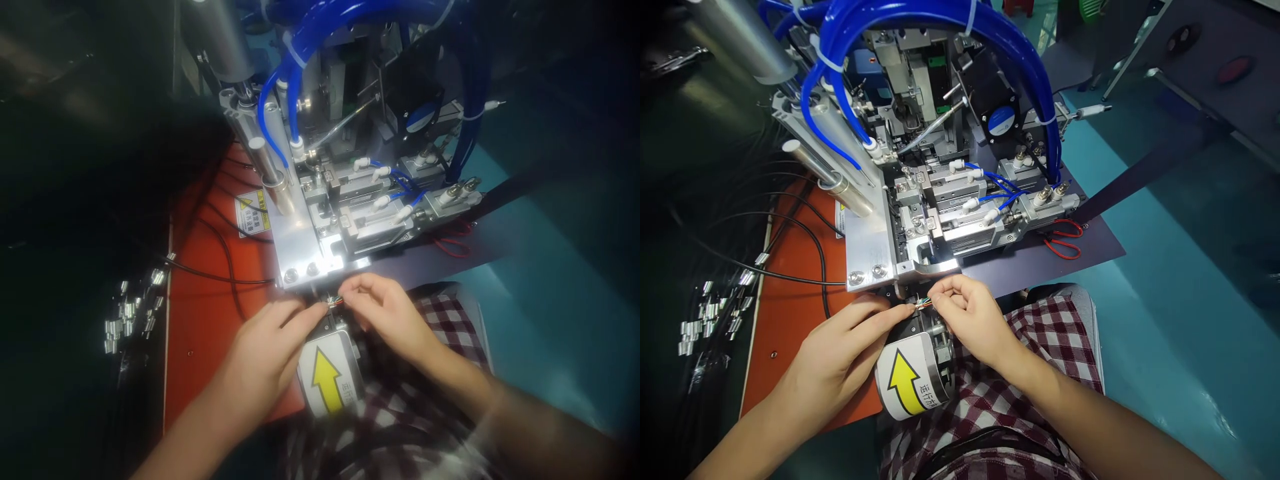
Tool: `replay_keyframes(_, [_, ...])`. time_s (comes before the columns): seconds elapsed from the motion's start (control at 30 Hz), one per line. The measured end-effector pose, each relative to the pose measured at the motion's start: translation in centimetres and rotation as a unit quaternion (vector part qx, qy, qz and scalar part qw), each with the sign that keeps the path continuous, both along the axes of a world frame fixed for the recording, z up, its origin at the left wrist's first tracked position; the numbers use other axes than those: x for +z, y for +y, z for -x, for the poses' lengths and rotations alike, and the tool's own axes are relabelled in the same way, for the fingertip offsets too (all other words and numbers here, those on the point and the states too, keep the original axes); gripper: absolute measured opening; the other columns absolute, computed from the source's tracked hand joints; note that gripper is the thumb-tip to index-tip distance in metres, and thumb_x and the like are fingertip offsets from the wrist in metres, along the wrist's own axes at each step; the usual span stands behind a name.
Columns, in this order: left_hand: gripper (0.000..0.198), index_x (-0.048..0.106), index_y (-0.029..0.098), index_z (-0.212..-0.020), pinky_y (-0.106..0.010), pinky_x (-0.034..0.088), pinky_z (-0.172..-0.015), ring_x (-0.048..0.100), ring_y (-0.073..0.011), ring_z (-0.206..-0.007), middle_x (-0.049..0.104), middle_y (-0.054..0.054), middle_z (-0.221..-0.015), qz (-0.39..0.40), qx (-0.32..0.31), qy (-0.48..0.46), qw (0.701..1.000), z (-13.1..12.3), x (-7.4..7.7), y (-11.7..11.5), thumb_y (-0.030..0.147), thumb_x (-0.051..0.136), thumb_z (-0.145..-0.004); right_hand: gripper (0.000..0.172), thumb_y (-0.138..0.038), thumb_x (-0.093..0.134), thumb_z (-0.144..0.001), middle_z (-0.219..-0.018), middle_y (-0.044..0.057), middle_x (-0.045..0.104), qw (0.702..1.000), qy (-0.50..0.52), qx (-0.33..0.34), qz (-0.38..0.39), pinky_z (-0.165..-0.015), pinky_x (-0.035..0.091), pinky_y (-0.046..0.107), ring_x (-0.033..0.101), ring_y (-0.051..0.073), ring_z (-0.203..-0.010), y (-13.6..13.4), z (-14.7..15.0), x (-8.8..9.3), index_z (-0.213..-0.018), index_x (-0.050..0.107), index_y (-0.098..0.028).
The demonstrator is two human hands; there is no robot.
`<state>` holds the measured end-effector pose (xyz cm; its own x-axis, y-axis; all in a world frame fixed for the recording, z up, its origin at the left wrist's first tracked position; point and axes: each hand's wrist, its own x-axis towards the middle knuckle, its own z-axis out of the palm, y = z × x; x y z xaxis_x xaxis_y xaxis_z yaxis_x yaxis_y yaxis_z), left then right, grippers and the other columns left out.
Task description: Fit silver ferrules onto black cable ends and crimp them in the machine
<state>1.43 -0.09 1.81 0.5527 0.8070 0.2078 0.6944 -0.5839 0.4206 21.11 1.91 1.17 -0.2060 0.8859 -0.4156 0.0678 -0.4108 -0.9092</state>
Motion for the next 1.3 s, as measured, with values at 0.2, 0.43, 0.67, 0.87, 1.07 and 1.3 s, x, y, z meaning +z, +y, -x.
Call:
replay_keyframes(0.2, [0.032, 0.065, 0.013, -0.113, -0.023, 0.052, -0.064, 0.061, -0.016, -0.078, 0.063, -0.008, -0.091, 0.005, 0.003, -0.003, 1.0, 0.1, 0.2, 0.0, 0.009, 0.043, -0.09, 0.012, -0.026, 0.062, -0.081, -0.055, -0.006, 0.044, 0.997, -0.02, -0.036, -0.071, -0.047, 0.032, 0.022, 0.037, 0.008, -0.049, -0.6, 0.2, -0.7, -0.077, 0.059, -0.016])
replay_keyframes(0.43, [0.033, 0.066, 0.013, -0.112, -0.023, 0.052, -0.064, 0.061, -0.0162, -0.079, 0.064, -0.008, -0.092, 0.002, 0.005, -0.003, 1.0, 0.0, 0.2, -0.1, 0.009, 0.042, -0.09, 0.011, -0.024, 0.053, -0.088, -0.07, 0.0, 0.055, 0.986, -0.071, 0.007, -0.152, -0.057, 0.04, 0.027, 0.049, 0.013, -0.061, -0.6, 0.2, -1.5, -0.079, 0.057, -0.018])
replay_keyframes(0.67, [0.032, 0.064, 0.014, -0.112, -0.023, 0.053, -0.064, 0.061, -0.0156, -0.078, 0.064, -0.008, -0.092, 0.002, 0.003, 0.004, 1.0, 0.0, 0.2, 0.1, 0.009, 0.041, -0.09, 0.012, -0.023, 0.05, -0.09, -0.074, 0.001, 0.055, 0.98, -0.1, 0.014, -0.169, -0.061, 0.043, 0.028, 0.052, 0.015, -0.067, -0.9, 0.5, -1.4, -0.08, 0.055, -0.019])
replay_keyframes(0.87, [0.032, 0.065, 0.014, -0.111, -0.023, 0.053, -0.064, 0.061, -0.0155, -0.077, 0.064, -0.008, -0.091, -0.004, 0.003, 0.004, 1.0, 0.0, 0.3, 0.0, 0.009, 0.041, -0.09, 0.011, -0.022, 0.05, -0.09, -0.074, 0.0, 0.055, 0.975, -0.114, 0.017, -0.19, -0.061, 0.042, 0.028, 0.051, 0.015, -0.067, -1.0, 0.5, -1.3, -0.08, 0.054, -0.02])
replay_keyframes(1.07, [0.033, 0.064, 0.015, -0.113, -0.022, 0.052, -0.063, 0.061, -0.0154, -0.077, 0.064, -0.007, -0.091, -0.003, 0.004, 0.007, 1.0, 0.0, 0.3, 0.1, 0.008, 0.041, -0.09, 0.011, -0.02, 0.049, -0.09, -0.074, 0.0, 0.055, 0.972, -0.121, 0.021, -0.203, -0.061, 0.041, 0.028, 0.051, 0.015, -0.067, -1.0, 0.5, -1.1, -0.08, 0.054, -0.019])
replay_keyframes(1.3, [0.032, 0.064, 0.015, -0.114, -0.023, 0.053, -0.065, 0.061, -0.0159, -0.079, 0.064, -0.008, -0.093, 0.008, 0.003, 0.008, 1.0, 0.1, 0.3, -0.1, 0.01, 0.041, -0.091, 0.011, -0.021, 0.049, -0.09, -0.075, 0.001, 0.056, 0.973, -0.125, 0.013, -0.193, -0.062, 0.042, 0.029, 0.052, 0.015, -0.068, -1.0, 0.6, -1.2, -0.08, 0.054, -0.019])
